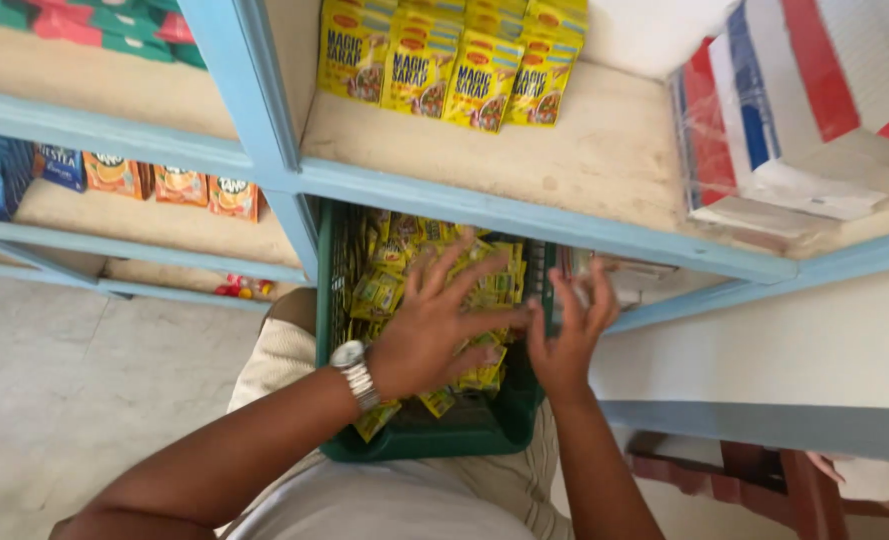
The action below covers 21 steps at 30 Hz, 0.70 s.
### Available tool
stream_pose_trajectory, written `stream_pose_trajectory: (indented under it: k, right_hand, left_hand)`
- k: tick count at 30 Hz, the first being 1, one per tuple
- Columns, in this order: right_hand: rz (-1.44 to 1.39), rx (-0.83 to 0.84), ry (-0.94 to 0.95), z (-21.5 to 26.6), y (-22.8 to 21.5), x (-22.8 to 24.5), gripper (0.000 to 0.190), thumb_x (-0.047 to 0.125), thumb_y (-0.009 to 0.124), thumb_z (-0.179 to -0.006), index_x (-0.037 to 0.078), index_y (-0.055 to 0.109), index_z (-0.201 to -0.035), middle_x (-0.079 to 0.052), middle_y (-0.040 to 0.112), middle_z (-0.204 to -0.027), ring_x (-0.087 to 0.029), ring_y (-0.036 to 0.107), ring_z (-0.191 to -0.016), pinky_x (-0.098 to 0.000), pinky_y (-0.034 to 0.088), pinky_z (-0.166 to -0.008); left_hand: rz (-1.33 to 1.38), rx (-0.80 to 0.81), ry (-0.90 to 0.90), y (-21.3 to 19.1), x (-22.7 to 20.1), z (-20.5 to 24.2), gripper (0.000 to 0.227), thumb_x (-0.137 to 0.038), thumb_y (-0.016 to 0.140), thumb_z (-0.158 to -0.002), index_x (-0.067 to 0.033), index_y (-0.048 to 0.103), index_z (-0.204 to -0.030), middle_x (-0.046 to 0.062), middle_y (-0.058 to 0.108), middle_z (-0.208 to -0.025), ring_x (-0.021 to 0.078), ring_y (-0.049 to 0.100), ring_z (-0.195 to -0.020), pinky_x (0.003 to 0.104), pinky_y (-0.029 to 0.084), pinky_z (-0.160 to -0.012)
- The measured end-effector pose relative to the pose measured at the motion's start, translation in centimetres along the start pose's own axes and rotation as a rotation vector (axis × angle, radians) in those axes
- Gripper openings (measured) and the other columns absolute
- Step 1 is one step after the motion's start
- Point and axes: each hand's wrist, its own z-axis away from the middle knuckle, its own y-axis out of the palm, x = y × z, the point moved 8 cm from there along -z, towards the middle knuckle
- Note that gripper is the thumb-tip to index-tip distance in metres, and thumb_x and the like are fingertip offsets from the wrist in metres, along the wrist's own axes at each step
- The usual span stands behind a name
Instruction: The person takes yellow packets of Magic Sarap from a green basket on their lap and places them onto a shelf. They arrange the packets in neat rows, filling the available space on the shelf.
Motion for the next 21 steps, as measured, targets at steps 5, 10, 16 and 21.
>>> stream_pose_trajectory:
  k: [5, 10, 16, 21]
  right_hand:
    - [-0.198, 0.256, 0.257, 9.9, 4.6, -3.8, 0.035, 0.007, 0.073, -0.092, 0.010, 0.068, -0.126, -0.017, 0.050, -0.146, -0.036, 0.047, -0.135, -0.0462, 0.042, -0.110]
    - [-0.412, 0.437, 0.536, 14.6, 6.8, -5.3, 0.038, 0.003, 0.073, -0.088, 0.007, 0.066, -0.125, -0.012, 0.062, -0.130, -0.024, 0.065, -0.107, -0.0328, 0.058, -0.085]
    - [-0.426, 0.459, 0.568, 15.8, 7.4, -6.2, 0.040, 0.005, 0.074, -0.087, 0.007, 0.064, -0.126, -0.013, 0.064, -0.125, -0.022, 0.069, -0.091, -0.0319, 0.058, -0.071]
    - [-0.345, 0.552, 0.608, 17.1, 8.7, -6.6, 0.042, 0.009, 0.075, -0.088, 0.009, 0.064, -0.129, -0.016, 0.067, -0.118, -0.023, 0.070, -0.086, -0.0345, 0.057, -0.069]
  left_hand:
    - [1.319, 0.722, 0.371, 2.0, -7.7, 6.8, 0.041, -0.036, 0.071, -0.099, -0.0093, 0.065, -0.129, 0.011, 0.067, -0.133, 0.0275, 0.060, -0.126, 0.038, 0.044, -0.115]
    - [1.293, 0.817, 0.600, 3.2, -10.2, 11.9, 0.024, -0.025, 0.059, -0.105, -0.0017, 0.055, -0.112, 0.014, 0.060, -0.113, 0.0266, 0.060, -0.107, 0.034, 0.048, -0.101]
    - [1.532, 0.498, 0.046, -5.3, -10.4, 3.0, 0.035, -0.033, 0.059, -0.111, 0.0005, 0.066, -0.115, 0.012, 0.061, -0.121, 0.0239, 0.061, -0.107, 0.032, 0.052, -0.093]
    - [1.702, 0.359, 0.028, -2.4, -12.7, 4.6, 0.032, -0.030, 0.057, -0.120, 0.0014, 0.060, -0.120, 0.007, 0.060, -0.114, 0.0117, 0.057, -0.107, 0.022, 0.047, -0.099]
